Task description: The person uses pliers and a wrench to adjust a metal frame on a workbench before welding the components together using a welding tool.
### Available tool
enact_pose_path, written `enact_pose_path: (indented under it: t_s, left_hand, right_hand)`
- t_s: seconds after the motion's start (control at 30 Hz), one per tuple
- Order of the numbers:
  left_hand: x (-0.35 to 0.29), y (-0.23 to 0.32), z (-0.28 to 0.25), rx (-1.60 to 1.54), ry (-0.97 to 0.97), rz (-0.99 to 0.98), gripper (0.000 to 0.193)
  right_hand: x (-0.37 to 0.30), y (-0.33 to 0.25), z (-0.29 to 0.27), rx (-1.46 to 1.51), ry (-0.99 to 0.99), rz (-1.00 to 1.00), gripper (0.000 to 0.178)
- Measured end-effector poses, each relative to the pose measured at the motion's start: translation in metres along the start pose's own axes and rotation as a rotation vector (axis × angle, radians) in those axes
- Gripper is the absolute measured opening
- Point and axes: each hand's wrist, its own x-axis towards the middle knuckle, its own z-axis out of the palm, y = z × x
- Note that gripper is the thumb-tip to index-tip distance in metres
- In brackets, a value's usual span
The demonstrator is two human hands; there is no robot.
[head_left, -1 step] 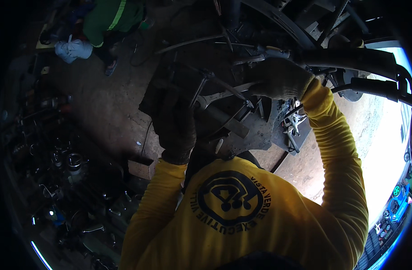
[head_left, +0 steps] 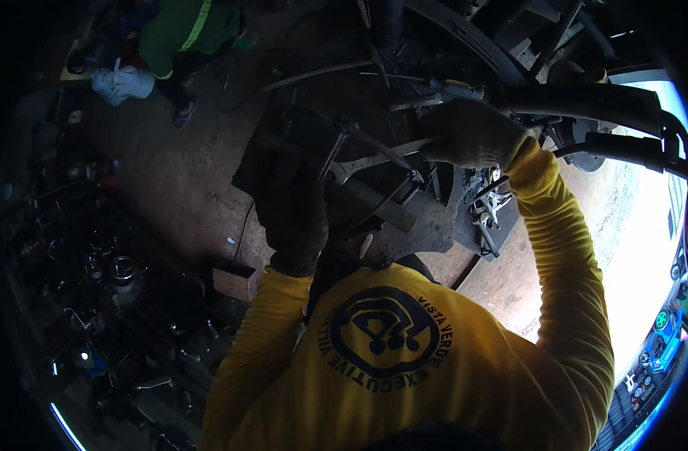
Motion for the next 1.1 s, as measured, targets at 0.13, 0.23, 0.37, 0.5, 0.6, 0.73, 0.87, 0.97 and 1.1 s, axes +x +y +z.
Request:
enact_pose_path:
  t_s: [0.13,0.23,0.37,0.5,0.6,0.73,0.87,0.97,1.1]
  left_hand:
    - [-0.001,0.000,-0.002,0.042,-0.033,-0.046,0.043]
    - [-0.008,0.007,0.001,-0.447,0.039,-0.488,0.049]
    - [-0.011,-0.006,0.013,-0.696,0.096,-0.900,0.054]
    - [0.015,-0.012,0.009,-0.711,-0.088,-0.867,0.050]
    - [0.013,-0.020,0.012,-0.680,-0.117,-0.850,0.051]
    - [0.011,-0.015,0.011,-0.687,-0.089,-0.892,0.046]
    - [0.001,-0.016,0.018,-0.769,-0.062,-0.866,0.051]
    - [-0.002,-0.013,0.020,-0.785,-0.035,-0.855,0.053]
    - [-0.011,-0.017,0.018,-0.709,-0.079,-0.846,0.054]
  right_hand:
    - [-0.008,0.009,0.028,0.025,0.196,-0.001,0.025]
    - [-0.008,-0.010,0.042,0.403,0.466,0.418,0.036]
    - [-0.001,-0.026,0.056,0.913,0.734,0.855,0.043]
    - [0.008,-0.031,0.071,1.150,1.071,0.595,0.044]
    - [0.021,-0.032,0.065,1.267,1.046,0.787,0.040]
    - [0.027,-0.036,0.060,1.224,1.006,0.873,0.038]
    - [0.018,-0.023,0.065,0.568,0.838,0.694,0.027]
    - [0.018,-0.017,0.066,0.101,0.676,0.601,0.029]
    - [0.035,0.000,0.061,0.096,0.646,0.519,0.027]
